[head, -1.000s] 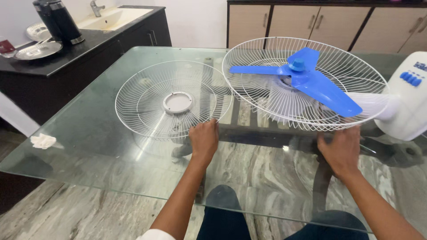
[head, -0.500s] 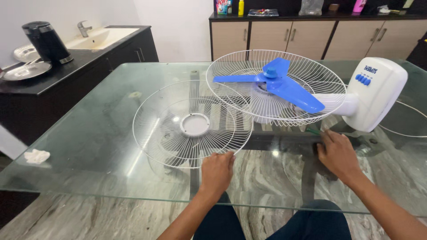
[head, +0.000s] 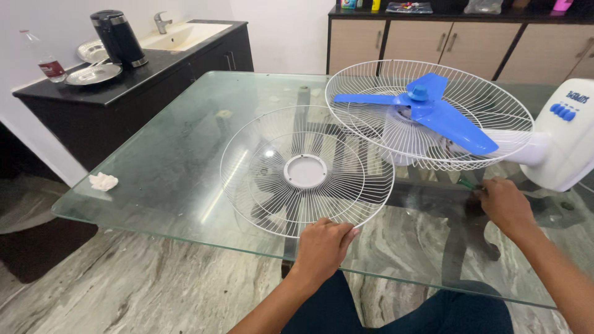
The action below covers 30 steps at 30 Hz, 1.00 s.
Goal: The person assembles a table fan by attaching the front wire cage to the fan body. They use a green screwdriver to tighten the central nut securing the cage, then place the center cap over the nut.
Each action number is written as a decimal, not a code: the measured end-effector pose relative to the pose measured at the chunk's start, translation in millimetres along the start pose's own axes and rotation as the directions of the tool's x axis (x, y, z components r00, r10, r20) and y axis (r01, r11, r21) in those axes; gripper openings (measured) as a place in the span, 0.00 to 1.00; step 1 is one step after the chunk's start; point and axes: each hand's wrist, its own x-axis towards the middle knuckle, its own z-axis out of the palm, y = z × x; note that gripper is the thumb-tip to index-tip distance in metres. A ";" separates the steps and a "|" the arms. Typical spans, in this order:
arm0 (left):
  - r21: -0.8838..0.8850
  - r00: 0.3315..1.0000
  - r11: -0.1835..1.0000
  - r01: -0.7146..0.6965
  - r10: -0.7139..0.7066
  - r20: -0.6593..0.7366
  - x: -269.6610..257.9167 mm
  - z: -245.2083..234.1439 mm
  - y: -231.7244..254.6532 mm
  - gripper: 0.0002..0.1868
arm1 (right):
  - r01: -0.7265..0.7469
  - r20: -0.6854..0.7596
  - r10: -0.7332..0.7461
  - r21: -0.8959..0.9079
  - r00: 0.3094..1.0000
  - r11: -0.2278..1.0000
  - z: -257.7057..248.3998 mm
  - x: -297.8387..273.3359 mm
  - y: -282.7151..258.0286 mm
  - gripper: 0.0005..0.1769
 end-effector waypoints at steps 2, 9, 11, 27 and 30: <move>-0.021 1.000 0.999 -0.026 0.026 -0.006 -3.3 -9.5 -0.4 0.15 | 0.012 0.012 -0.012 -0.002 1.000 1.000 -0.1 5.3 -3.2 0.13; -0.179 0.995 0.982 0.064 -0.048 0.091 3.0 -37.3 -11.7 0.15 | 0.176 0.111 -0.185 0.083 0.977 0.981 -36.4 -8.2 -75.9 0.16; -0.220 0.986 0.967 0.127 -0.098 0.138 9.9 -43.3 -21.9 0.16 | 0.338 0.047 -0.338 0.015 0.940 0.941 -56.6 -21.4 -109.2 0.16; 0.377 0.803 0.901 0.213 -0.382 0.459 106.0 13.5 -225.3 0.75 | 0.392 -0.065 -0.488 0.689 0.871 0.609 -73.8 30.0 -300.7 0.17; 0.388 0.790 0.911 0.143 -0.341 0.509 112.6 7.8 -249.8 0.75 | 0.325 -0.045 -0.463 0.772 0.885 0.546 -46.7 55.6 -316.5 0.12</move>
